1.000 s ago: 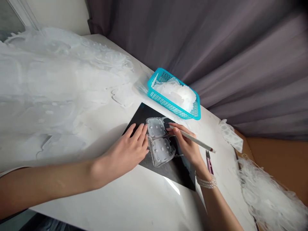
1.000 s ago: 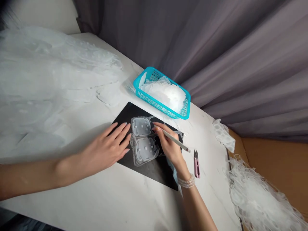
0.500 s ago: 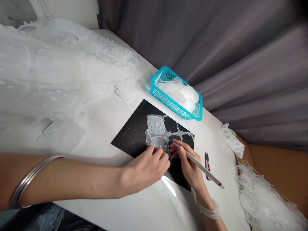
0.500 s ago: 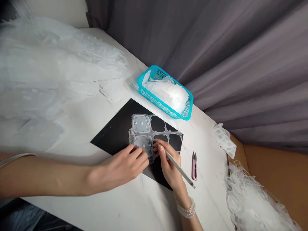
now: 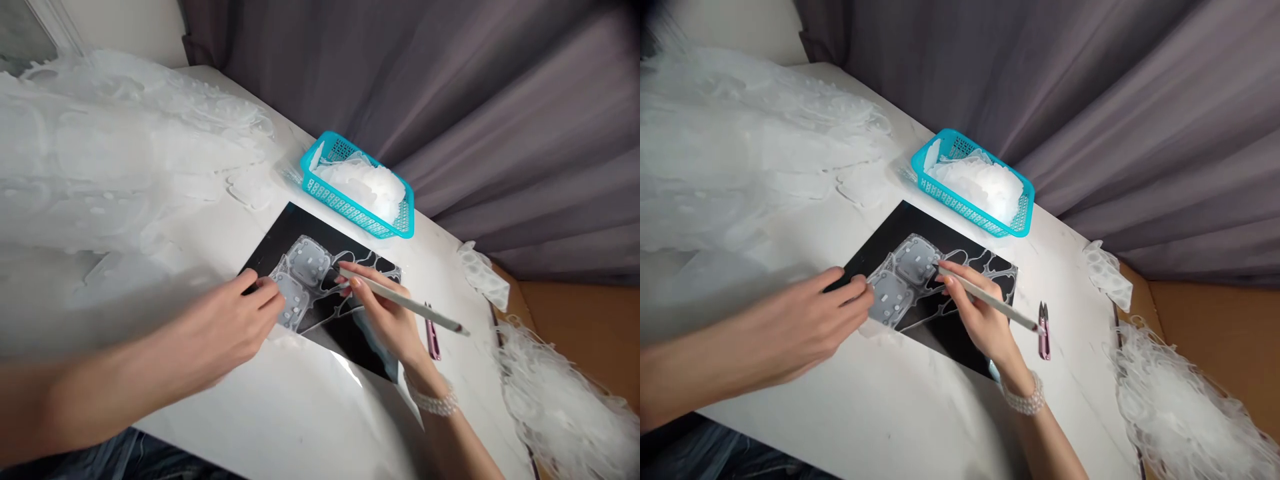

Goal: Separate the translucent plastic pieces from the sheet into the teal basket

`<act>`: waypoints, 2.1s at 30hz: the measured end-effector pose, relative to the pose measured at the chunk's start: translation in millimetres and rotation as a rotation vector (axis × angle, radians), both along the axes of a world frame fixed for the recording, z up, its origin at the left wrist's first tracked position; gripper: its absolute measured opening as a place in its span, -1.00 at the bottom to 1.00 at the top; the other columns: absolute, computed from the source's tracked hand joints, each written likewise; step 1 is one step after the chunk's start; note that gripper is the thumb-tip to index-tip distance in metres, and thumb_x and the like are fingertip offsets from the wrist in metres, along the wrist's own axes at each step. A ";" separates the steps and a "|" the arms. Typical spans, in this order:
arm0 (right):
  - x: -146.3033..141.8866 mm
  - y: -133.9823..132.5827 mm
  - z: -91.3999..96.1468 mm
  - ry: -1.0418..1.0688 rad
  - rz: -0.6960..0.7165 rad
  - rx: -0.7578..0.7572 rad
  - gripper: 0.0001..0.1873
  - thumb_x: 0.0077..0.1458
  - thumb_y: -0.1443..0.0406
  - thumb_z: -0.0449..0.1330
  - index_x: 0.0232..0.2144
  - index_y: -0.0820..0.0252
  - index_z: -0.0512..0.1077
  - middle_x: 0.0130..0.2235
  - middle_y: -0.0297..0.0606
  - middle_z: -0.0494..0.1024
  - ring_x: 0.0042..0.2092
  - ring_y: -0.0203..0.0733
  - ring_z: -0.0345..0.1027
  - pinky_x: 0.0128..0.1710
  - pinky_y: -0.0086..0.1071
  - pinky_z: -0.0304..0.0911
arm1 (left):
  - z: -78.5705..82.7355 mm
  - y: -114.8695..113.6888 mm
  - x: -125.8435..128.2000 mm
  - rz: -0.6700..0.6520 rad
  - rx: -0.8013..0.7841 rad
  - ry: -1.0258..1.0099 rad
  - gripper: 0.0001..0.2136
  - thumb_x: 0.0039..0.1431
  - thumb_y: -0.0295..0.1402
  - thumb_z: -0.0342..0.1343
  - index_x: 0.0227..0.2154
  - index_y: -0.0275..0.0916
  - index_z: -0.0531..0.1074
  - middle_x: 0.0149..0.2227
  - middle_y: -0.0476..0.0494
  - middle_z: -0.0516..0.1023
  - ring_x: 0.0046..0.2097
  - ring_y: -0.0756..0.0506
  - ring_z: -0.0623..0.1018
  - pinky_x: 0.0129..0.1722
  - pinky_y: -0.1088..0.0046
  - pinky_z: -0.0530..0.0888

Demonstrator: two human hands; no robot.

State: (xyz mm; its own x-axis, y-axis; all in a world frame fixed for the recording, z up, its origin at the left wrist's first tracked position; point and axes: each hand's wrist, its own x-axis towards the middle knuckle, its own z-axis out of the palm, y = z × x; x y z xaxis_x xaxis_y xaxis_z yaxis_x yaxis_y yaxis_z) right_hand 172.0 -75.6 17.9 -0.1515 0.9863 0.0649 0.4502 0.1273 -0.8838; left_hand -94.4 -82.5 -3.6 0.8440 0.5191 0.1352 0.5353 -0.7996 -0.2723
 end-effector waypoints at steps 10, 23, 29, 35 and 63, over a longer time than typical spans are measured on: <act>-27.8 19.7 -13.2 -0.220 0.311 0.186 -0.76 0.31 0.35 0.09 -0.09 0.19 0.54 -0.18 -0.21 0.63 -0.22 -0.21 0.49 -0.19 -0.31 0.40 | -33.5 4.5 32.5 0.102 0.010 -0.103 -0.48 0.40 -0.14 -0.21 0.19 -0.46 0.27 0.20 -0.57 0.38 0.23 -0.39 0.38 0.15 0.11 0.29; -31.2 18.7 -16.7 -0.350 0.407 0.320 -0.73 0.32 0.39 0.02 -0.04 0.22 0.46 -0.13 -0.08 0.57 -0.06 -0.08 0.47 -0.07 -0.16 0.45 | -26.0 -0.6 36.1 0.144 -0.004 -0.049 -0.46 0.36 -0.14 -0.06 0.18 -0.53 0.27 0.17 -0.66 0.39 0.24 -0.43 0.38 0.17 0.08 0.34; -16.1 4.4 -19.8 -0.352 0.399 0.328 -0.71 0.28 0.46 0.04 -0.02 0.20 0.43 -0.11 -0.07 0.56 0.07 -0.04 0.43 0.00 -0.10 0.44 | -21.8 -1.5 34.6 0.130 -0.031 -0.041 -0.44 0.36 -0.16 -0.05 0.24 -0.55 0.21 0.19 -0.65 0.37 0.27 -0.42 0.33 0.16 0.08 0.35; -22.9 12.0 -31.0 -0.340 0.391 0.393 -0.69 0.29 0.44 0.05 0.03 0.19 0.42 -0.05 -0.06 0.54 0.05 -0.08 0.43 0.03 -0.14 0.43 | -12.0 0.2 34.7 0.130 -0.050 -0.042 -0.50 0.39 -0.22 -0.10 0.20 -0.56 0.24 0.16 -0.68 0.40 0.25 -0.43 0.36 0.16 0.08 0.35; 115.5 44.9 -22.4 0.425 -0.581 0.081 -0.86 0.06 0.24 0.31 -0.31 0.15 0.58 -0.34 -0.23 0.64 -0.27 -0.16 0.58 -0.16 -0.29 0.50 | -37.1 -9.3 44.6 0.246 0.069 -0.043 -0.37 0.33 -0.04 -0.06 0.28 -0.44 0.23 0.22 -0.51 0.38 0.30 -0.36 0.30 0.22 0.14 0.27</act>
State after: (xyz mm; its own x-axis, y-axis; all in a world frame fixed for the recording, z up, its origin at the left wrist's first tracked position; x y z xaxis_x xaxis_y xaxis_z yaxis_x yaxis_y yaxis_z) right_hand 287.6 -30.7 -4.5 0.4505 0.8894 0.0776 0.0850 0.0438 -0.9954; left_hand -49.8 -91.8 -40.7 0.6863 0.6963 0.2101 0.7236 -0.6243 -0.2944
